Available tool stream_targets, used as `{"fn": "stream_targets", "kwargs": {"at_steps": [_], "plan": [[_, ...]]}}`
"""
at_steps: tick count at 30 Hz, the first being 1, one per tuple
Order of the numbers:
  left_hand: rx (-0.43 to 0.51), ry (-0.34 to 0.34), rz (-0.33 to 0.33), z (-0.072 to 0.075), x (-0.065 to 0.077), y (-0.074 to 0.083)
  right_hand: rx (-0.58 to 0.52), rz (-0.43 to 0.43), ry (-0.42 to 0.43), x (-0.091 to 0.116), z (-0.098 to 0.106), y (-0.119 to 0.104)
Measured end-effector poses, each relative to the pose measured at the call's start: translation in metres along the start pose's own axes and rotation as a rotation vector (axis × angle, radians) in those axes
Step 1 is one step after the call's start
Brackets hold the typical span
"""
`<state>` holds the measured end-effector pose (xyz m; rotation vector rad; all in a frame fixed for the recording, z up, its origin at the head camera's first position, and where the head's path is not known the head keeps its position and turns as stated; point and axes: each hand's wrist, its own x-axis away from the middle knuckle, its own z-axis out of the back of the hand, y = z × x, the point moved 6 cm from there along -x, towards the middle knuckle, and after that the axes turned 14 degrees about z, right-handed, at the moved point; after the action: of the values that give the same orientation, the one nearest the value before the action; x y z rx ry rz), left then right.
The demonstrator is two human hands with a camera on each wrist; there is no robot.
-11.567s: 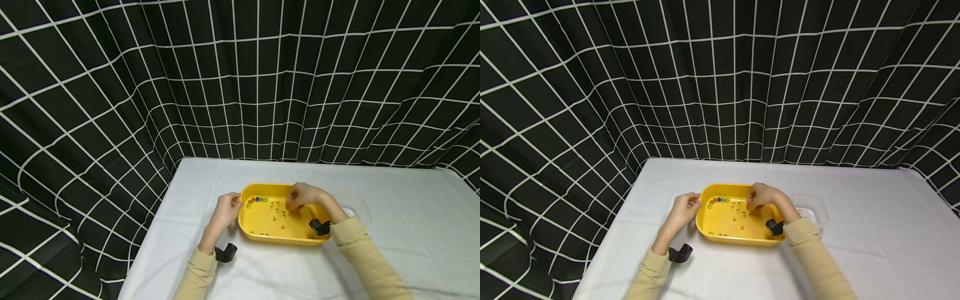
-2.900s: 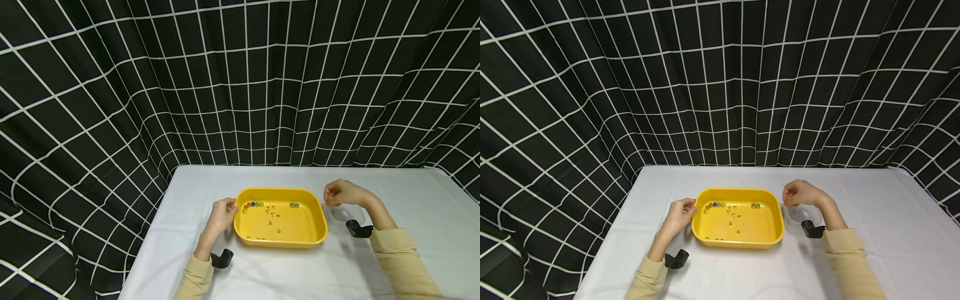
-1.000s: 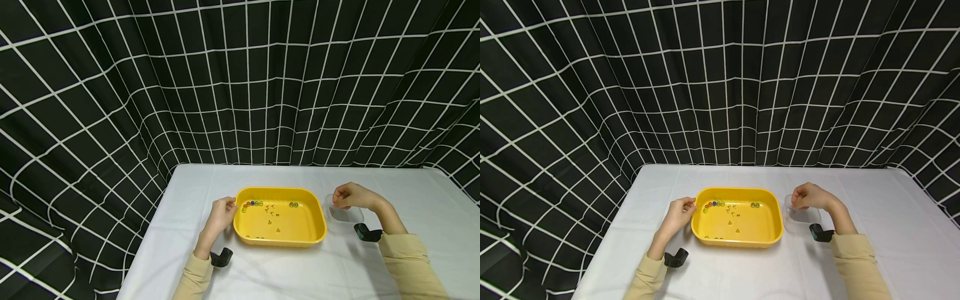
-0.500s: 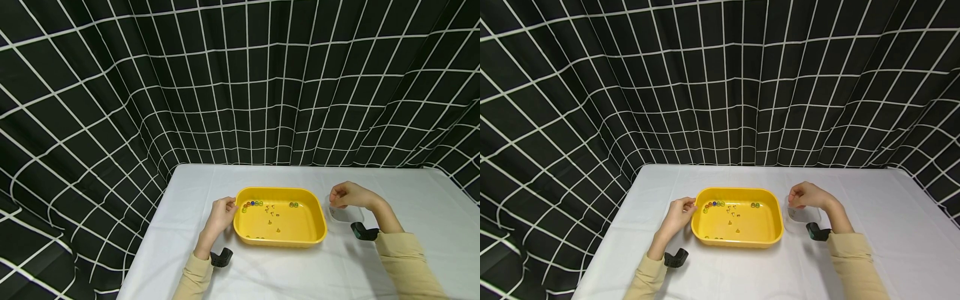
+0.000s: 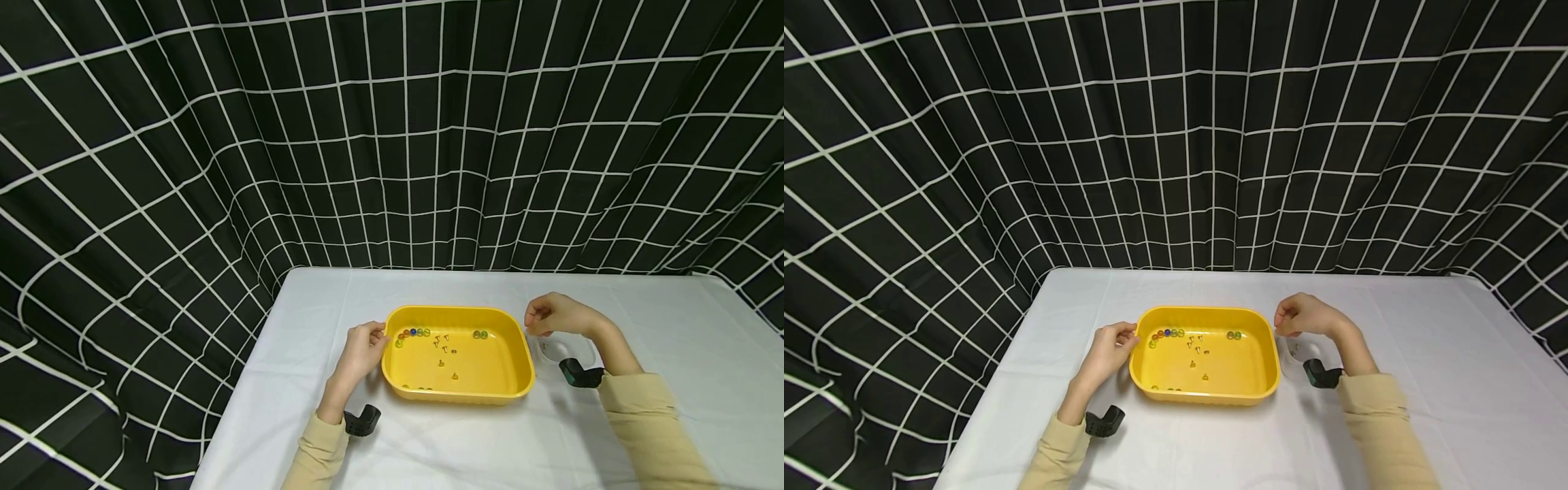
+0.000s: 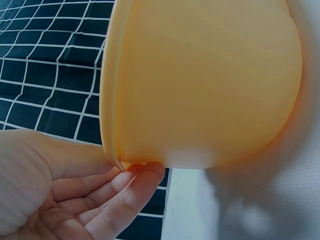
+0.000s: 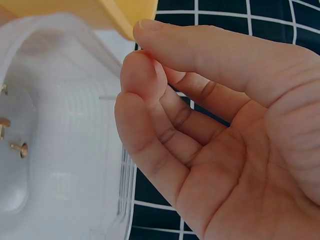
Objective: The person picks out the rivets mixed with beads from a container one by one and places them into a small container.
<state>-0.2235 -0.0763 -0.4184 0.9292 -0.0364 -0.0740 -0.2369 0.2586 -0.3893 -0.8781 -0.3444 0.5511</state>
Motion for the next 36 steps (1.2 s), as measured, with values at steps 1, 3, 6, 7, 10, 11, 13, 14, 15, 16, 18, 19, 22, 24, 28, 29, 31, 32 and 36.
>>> {"fn": "stream_targets", "kwargs": {"at_steps": [1,3,6,7,10,11,13,14,15,16,18,19,22,24,28,29,31,32,36], "plan": [[0.001,-0.001,0.002,0.0,0.0,0.0,0.0,-0.001,0.001,-0.001,-0.001,0.0],[0.002,-0.004,0.007,0.0,0.0,0.0,0.001,0.003,0.0,-0.003,-0.002,-0.002],[0.001,-0.007,0.013,0.0,0.0,-0.001,-0.005,0.004,-0.005,-0.007,-0.004,-0.004],[-0.001,-0.007,0.015,0.0,0.0,-0.001,-0.011,0.005,-0.007,-0.007,-0.004,-0.004],[-0.004,-0.008,0.018,-0.001,0.0,-0.002,-0.015,0.007,-0.013,-0.01,-0.006,-0.005],[-0.005,-0.008,0.02,-0.001,-0.001,-0.002,-0.013,0.008,-0.015,-0.011,-0.007,-0.006],[-0.005,-0.008,0.023,-0.001,-0.001,-0.002,-0.001,0.007,-0.017,-0.012,-0.007,-0.007],[-0.005,-0.008,0.025,-0.001,-0.001,-0.002,0.006,0.005,-0.018,-0.013,-0.008,-0.007],[-0.004,-0.009,0.027,-0.001,-0.001,-0.002,0.012,0.003,-0.02,-0.014,-0.008,-0.007],[-0.004,-0.009,0.029,-0.001,-0.001,-0.002,0.019,0.003,-0.021,-0.015,-0.009,-0.008],[-0.005,-0.011,0.03,-0.001,-0.001,-0.002,0.031,0.001,-0.023,-0.017,-0.009,-0.008],[-0.006,-0.012,0.031,-0.001,-0.001,-0.002,0.035,0.001,-0.025,-0.017,-0.01,-0.008],[-0.005,-0.012,0.03,-0.001,-0.001,-0.002,0.044,0.007,-0.029,-0.02,-0.011,-0.009],[-0.004,-0.01,0.026,0.0,-0.001,-0.002,0.046,0.013,-0.031,-0.021,-0.012,-0.01],[-0.005,-0.006,0.018,0.0,-0.001,-0.001,0.046,0.03,-0.032,-0.024,-0.014,-0.012],[-0.006,-0.007,0.017,0.0,-0.001,-0.001,0.046,0.035,-0.033,-0.025,-0.014,-0.012],[-0.007,-0.008,0.019,0.0,-0.001,-0.001,0.048,0.041,-0.035,-0.026,-0.016,-0.014],[-0.006,-0.009,0.019,0.0,-0.001,-0.001,0.049,0.041,-0.036,-0.027,-0.017,-0.014],[-0.007,-0.008,0.022,0.0,-0.001,-0.002,0.063,0.039,-0.04,-0.031,-0.02,-0.017]]}}
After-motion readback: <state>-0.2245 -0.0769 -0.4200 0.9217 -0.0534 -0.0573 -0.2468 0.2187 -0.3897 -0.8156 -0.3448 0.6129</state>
